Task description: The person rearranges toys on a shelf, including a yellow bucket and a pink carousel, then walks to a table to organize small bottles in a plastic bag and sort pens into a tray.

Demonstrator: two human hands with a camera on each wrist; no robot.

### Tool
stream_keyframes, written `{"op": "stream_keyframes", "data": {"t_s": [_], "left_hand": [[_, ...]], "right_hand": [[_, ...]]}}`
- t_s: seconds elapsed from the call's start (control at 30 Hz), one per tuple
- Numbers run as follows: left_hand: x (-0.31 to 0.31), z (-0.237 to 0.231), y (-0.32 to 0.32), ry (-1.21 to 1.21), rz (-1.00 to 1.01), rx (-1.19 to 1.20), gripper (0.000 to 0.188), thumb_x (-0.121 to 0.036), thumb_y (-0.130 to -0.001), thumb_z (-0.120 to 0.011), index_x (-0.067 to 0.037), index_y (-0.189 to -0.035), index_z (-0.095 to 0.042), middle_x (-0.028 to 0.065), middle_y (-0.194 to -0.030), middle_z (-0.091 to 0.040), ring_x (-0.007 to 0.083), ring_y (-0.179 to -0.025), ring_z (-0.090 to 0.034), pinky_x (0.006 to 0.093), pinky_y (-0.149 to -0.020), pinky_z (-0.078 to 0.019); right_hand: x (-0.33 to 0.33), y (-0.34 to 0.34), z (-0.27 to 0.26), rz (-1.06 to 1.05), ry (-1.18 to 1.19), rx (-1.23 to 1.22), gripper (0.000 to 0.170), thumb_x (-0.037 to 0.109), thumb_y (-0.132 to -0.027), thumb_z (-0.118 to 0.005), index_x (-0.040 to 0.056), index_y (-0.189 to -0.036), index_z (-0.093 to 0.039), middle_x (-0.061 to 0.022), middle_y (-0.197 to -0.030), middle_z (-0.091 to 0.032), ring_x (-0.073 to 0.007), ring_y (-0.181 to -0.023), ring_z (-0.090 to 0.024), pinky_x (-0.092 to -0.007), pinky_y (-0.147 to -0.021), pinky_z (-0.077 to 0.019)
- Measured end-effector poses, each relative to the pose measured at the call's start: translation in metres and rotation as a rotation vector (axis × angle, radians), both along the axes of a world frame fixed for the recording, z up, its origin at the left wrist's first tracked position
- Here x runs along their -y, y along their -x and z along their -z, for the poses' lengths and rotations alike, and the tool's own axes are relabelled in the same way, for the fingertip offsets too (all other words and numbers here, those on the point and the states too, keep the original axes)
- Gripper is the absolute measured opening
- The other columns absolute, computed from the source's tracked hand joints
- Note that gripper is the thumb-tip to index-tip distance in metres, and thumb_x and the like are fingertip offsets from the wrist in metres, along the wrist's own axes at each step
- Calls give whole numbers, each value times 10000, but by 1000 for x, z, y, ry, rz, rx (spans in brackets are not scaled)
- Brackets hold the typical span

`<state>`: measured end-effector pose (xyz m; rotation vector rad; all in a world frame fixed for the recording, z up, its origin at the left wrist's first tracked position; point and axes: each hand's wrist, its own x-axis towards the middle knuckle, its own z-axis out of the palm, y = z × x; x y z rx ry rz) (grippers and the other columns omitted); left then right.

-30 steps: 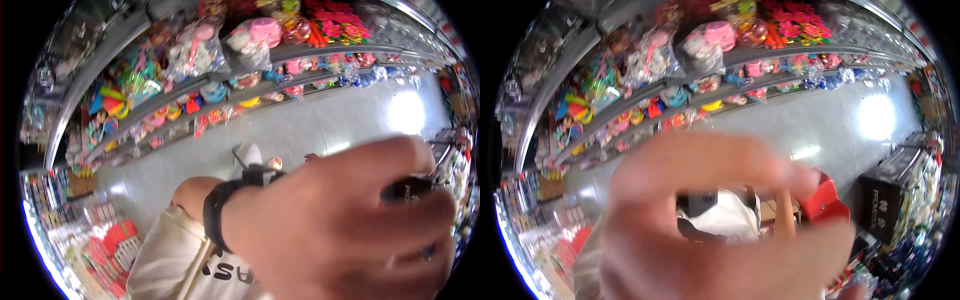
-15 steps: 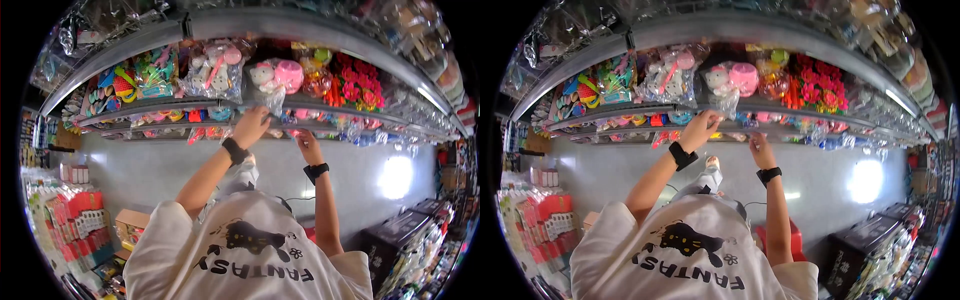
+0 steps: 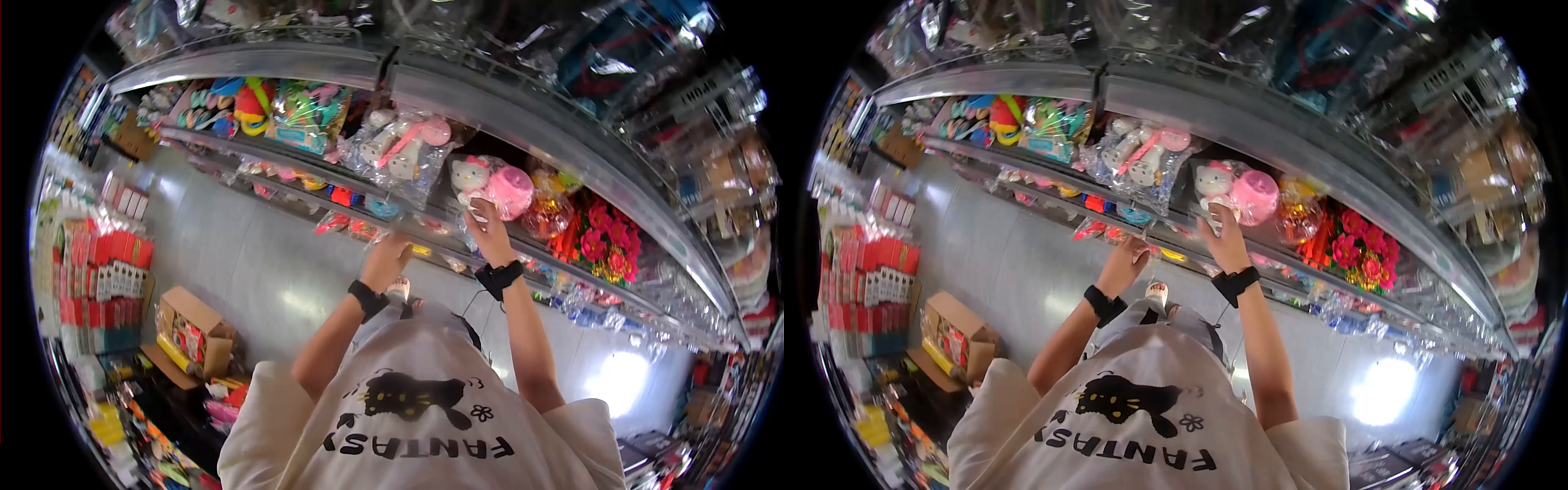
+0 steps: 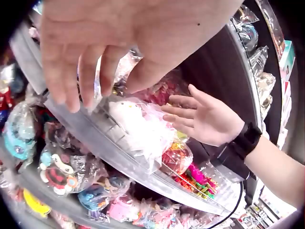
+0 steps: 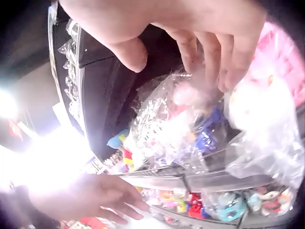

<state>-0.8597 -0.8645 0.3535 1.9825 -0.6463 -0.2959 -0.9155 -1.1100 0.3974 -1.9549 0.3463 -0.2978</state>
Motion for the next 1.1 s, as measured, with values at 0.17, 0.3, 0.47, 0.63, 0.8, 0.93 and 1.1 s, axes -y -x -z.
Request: {"op": "stream_keyframes", "data": {"t_s": [0.17, 0.3, 0.47, 0.63, 0.8, 0.93, 1.1], "left_hand": [[-43, 2, 47, -110, -243, -62, 213, -165, -887, -606, 2, -1014, -572, 226, -1004, -627, 413, -945, -590, 449, -823, -474], [-78, 21, 92, -166, -405, -182, 214, -148, -920, -618, 9, -1059, -572, 154, -1019, -665, 271, -930, -661, 352, -780, -533], [-100, 13, 127, -39, -571, -269, 155, -112, -907, -616, 4, -1006, -584, 145, -960, -651, 262, -830, -657, 344, -723, -526], [-115, 19, 119, -21, -631, -346, 176, -124, -923, -595, 0, -1047, -587, 133, -965, -662, 238, -827, -662, 337, -737, -525], [-124, 33, 71, 7, -505, -336, 237, -143, -937, -589, -10, -1132, -567, 124, -963, -666, 234, -824, -661, 325, -722, -518], [-111, -4, -18, 213, -427, -229, 287, -178, -953, -597, -4, -1173, -539, 75, -1009, -640, 141, -907, -613, 277, -776, -503], [-56, -19, -158, 314, -325, -90, 505, -329, -949, -612, 23, -1287, -481, 121, -1170, -587, 164, -913, -599, 270, -786, -483]], "right_hand": [[3, -58, 31, 11, -304, -92, 669, 511, -917, -596, -20, -1314, -503, -132, -1282, -578, -217, -1169, -534, -350, -943, -427], [2, -122, -7, -94, -608, -216, 653, 620, -853, -622, 91, -1235, -604, -11, -1012, -610, -123, -882, -548, -247, -735, -409], [9, -228, 96, 167, -582, -88, 496, 357, -765, -798, 30, -1112, -662, -71, -1020, -669, -195, -853, -627, -312, -739, -495], [23, -204, 91, 118, -143, -84, 309, 69, -761, -768, -17, -1045, -683, -94, -1005, -701, -216, -886, -651, -332, -766, -508], [-1, -164, 59, 321, -853, 141, 315, -88, -831, -631, 30, -1121, -664, -73, -1035, -708, -191, -874, -670, -316, -783, -529], [-3, -146, 82, 440, -878, 73, 359, -42, -851, -621, 26, -1203, -627, -70, -1165, -659, -186, -986, -644, -311, -800, -526], [7, -126, 67, 339, -831, -61, 316, 34, -859, -639, 75, -1173, -632, -36, -1104, -670, -174, -945, -642, -335, -743, -522]]}}
